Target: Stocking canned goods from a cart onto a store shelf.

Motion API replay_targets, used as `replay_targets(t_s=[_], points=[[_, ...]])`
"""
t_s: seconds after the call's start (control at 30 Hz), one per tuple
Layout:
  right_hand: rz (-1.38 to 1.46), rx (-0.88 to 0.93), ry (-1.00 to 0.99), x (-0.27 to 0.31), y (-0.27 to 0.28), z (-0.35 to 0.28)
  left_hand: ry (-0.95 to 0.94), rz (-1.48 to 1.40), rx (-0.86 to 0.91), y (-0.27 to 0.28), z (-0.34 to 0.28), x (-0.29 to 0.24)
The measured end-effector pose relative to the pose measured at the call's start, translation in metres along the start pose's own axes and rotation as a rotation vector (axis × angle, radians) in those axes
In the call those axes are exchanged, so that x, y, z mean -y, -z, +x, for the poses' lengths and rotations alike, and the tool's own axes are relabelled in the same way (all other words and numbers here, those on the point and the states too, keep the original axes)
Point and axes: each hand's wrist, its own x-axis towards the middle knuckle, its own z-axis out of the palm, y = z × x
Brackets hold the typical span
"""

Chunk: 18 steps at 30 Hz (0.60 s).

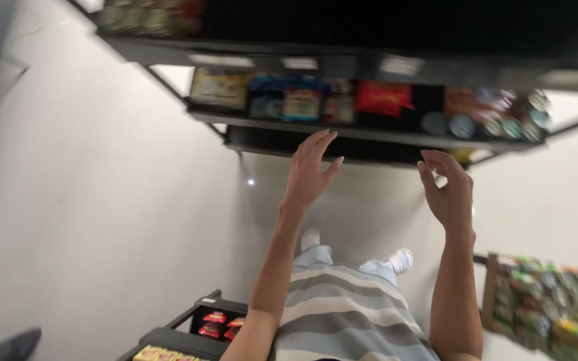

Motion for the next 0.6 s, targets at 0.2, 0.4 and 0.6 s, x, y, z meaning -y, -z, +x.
replay_targets(t_s=[0.2,0.4,0.6], points=[[0.035,0.113,0.089,0.09,-0.087,0.038,-0.033,0.016,-0.22,0.111,-0.012,0.046],[0.025,0.192,0.192,0.126,-0.149,0.087,-0.013,-0.009,-0.329,0.17,0.01,0.067],[-0.061,0.152,0.393,0.126,-0.198,0.173,-0.087,0.049,-0.251,0.192,0.115,0.096]])
